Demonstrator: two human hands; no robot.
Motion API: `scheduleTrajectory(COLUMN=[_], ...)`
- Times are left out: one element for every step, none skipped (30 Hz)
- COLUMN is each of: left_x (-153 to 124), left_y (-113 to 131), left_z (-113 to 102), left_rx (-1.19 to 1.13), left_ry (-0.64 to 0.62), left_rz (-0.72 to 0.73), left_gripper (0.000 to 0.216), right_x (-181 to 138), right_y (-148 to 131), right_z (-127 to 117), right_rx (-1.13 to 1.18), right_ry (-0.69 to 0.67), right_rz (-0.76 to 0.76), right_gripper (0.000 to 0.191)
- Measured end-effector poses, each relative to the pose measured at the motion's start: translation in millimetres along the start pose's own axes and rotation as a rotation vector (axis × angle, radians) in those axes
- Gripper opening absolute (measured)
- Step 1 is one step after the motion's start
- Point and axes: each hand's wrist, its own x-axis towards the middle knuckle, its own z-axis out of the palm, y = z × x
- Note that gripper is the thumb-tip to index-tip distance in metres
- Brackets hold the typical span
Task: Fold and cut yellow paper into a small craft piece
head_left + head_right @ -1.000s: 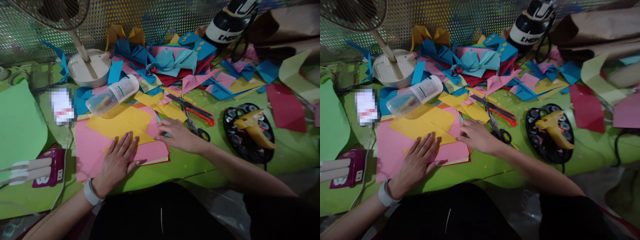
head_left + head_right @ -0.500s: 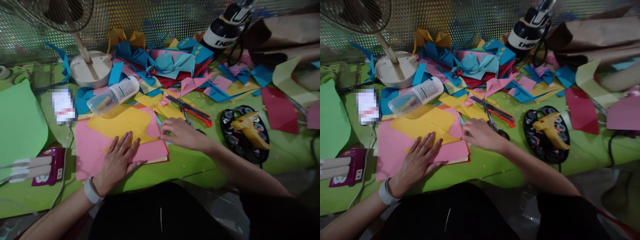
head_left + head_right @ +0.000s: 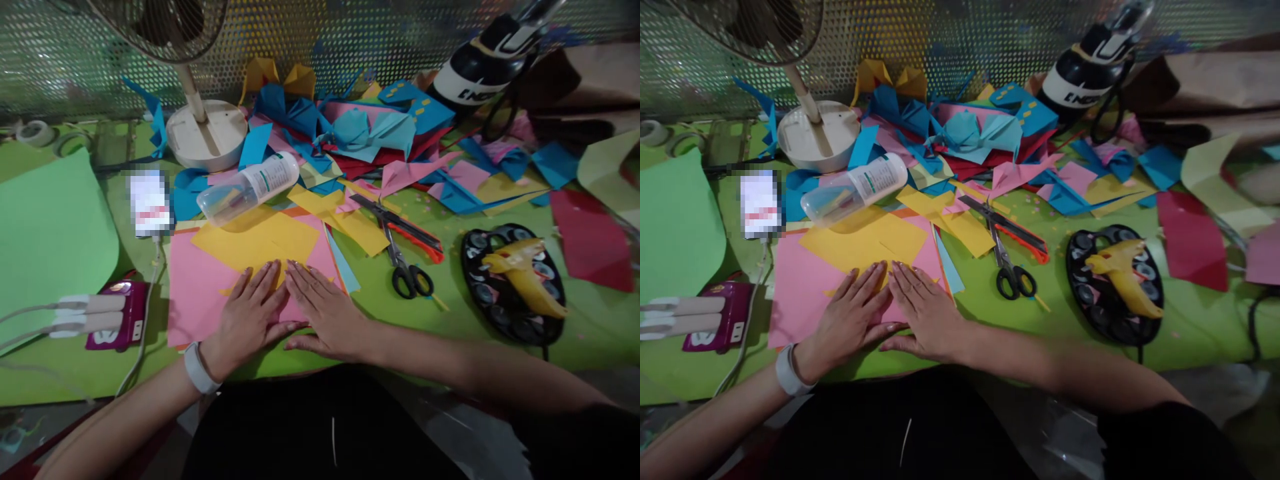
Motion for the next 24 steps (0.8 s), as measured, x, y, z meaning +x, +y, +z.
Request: scheduleTrajectory(left_x=[0, 0, 0, 0, 0, -1, -1, -2, -3, -4, -7, -9, -13, -17, -21, -25, -29, -33, -37, -40, -42, -44, -46, -47], left_y=[1, 1, 2, 2, 2, 3, 3, 3, 2, 2, 2, 1, 0, -1, -2, -3, -4, -4, -5, -5, -5, -6, -6, -6], left_z=[0, 0, 0, 0, 0, -1, -1, -1, -1, -2, -2, -3, -4, -4, -5, -6, -7, -7, -8, -9, -10, -10, -10, -10], left_rx=[-0.003, -0.004, -0.003, -0.002, 0.002, 0.006, 0.009, 0.011, 0.012, 0.013, 0.016, 0.019, 0.024, 0.030, 0.038, 0.047, 0.057, 0.067, 0.077, 0.083, 0.086, 0.086, 0.085, 0.085], left_ry=[0.000, -0.003, -0.006, -0.011, -0.013, -0.010, -0.003, 0.004, 0.010, 0.013, 0.016, 0.017, 0.019, 0.022, 0.026, 0.028, 0.031, 0.034, 0.040, 0.046, 0.052, 0.056, 0.062, 0.065], left_rz=[-0.002, -0.004, -0.003, -0.002, -0.001, -0.003, -0.008, -0.014, -0.023, -0.030, -0.036, -0.042, -0.050, -0.060, -0.070, -0.079, -0.090, -0.104, -0.118, -0.132, -0.144, -0.154, -0.158, -0.157], left_gripper=[0.071, 0.072, 0.073, 0.074, 0.076, 0.079, 0.082, 0.085, 0.088, 0.090, 0.093, 0.094, 0.096, 0.098, 0.099, 0.100, 0.102, 0.103, 0.104, 0.106, 0.106, 0.107, 0.106, 0.106], right_x=[-2, -2, -3, -3, -3, -2, -2, -1, -1, -1, -1, 0, 0, 0, 0, 0, -1, -3, -6, -10, -14, -20, -26, -31], right_y=[1, 2, 2, 2, 2, 1, 1, 1, 0, 0, 0, 0, 0, 0, 1, 1, 3, 5, 8, 11, 15, 19, 22, 25], right_z=[0, -1, -1, -2, -3, -3, -3, -3, -3, -3, -3, -4, -4, -5, -5, -6, -7, -8, -8, -9, -9, -10, -12, -14], right_rx=[-0.001, -0.002, -0.004, -0.009, -0.015, -0.021, -0.030, -0.040, -0.050, -0.061, -0.069, -0.074, -0.073, -0.069, -0.063, -0.060, -0.061, -0.069, -0.081, -0.095, -0.110, -0.123, -0.135, -0.146], right_ry=[-0.002, -0.004, -0.006, -0.009, -0.014, -0.019, -0.024, -0.025, -0.024, -0.022, -0.019, -0.016, -0.014, -0.014, -0.015, -0.017, -0.020, -0.025, -0.028, -0.032, -0.035, -0.038, -0.042, -0.047], right_rz=[-0.005, -0.010, -0.013, -0.013, -0.012, -0.009, -0.006, -0.006, -0.007, -0.008, -0.009, -0.007, -0.004, -0.002, -0.003, -0.006, -0.010, -0.012, -0.010, -0.002, 0.012, 0.031, 0.052, 0.073], right_gripper=[0.104, 0.105, 0.105, 0.106, 0.107, 0.108, 0.109, 0.109, 0.110, 0.109, 0.108, 0.107, 0.106, 0.106, 0.106, 0.106, 0.107, 0.108, 0.108, 0.107, 0.106, 0.105, 0.103, 0.102])
